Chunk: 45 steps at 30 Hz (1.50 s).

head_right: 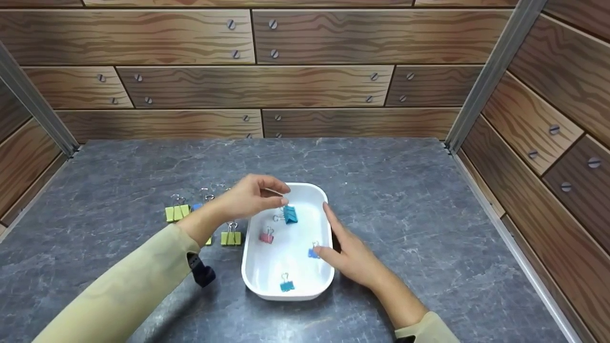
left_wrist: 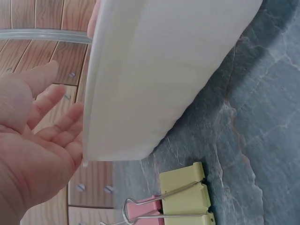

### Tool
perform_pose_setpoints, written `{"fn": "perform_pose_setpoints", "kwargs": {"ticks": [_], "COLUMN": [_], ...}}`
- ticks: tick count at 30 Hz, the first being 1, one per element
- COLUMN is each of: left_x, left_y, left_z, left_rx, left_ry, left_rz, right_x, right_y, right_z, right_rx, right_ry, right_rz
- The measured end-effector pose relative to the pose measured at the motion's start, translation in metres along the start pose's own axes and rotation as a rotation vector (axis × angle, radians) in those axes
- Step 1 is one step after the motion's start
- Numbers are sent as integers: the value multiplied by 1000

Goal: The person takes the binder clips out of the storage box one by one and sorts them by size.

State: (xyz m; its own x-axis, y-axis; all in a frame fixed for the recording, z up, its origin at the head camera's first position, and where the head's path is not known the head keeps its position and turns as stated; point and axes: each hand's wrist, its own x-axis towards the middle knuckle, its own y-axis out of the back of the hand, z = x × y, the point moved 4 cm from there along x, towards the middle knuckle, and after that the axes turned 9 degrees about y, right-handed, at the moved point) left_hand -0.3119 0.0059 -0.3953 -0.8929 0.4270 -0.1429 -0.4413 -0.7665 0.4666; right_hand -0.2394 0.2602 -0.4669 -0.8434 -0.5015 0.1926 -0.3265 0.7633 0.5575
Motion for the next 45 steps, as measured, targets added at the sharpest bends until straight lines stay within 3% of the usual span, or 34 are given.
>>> {"fn": "perform_pose_setpoints", "kwargs": {"ticks": [9,16,29,38,45], "left_x": [9,17,24,25,28], "left_y": [-3,-6,-13,-15,-16], "left_z": [-1,-2,-5,-3,-4], "left_rx": [135,301,509,582,591], "left_ry": [6,3,-83,-136,-152], "left_rz": [-41,-67,-128,-111,-97], "right_x": [-1,-2,-2,-1,-1], "right_y": [1,-1,-1,1,0], "right_z": [0,4,0,0,0], "right_rx": [0,25,-12,-57,16], "right_ry": [17,-8,24,10,21], "right_rz": [0,-4,7,13,0]}}
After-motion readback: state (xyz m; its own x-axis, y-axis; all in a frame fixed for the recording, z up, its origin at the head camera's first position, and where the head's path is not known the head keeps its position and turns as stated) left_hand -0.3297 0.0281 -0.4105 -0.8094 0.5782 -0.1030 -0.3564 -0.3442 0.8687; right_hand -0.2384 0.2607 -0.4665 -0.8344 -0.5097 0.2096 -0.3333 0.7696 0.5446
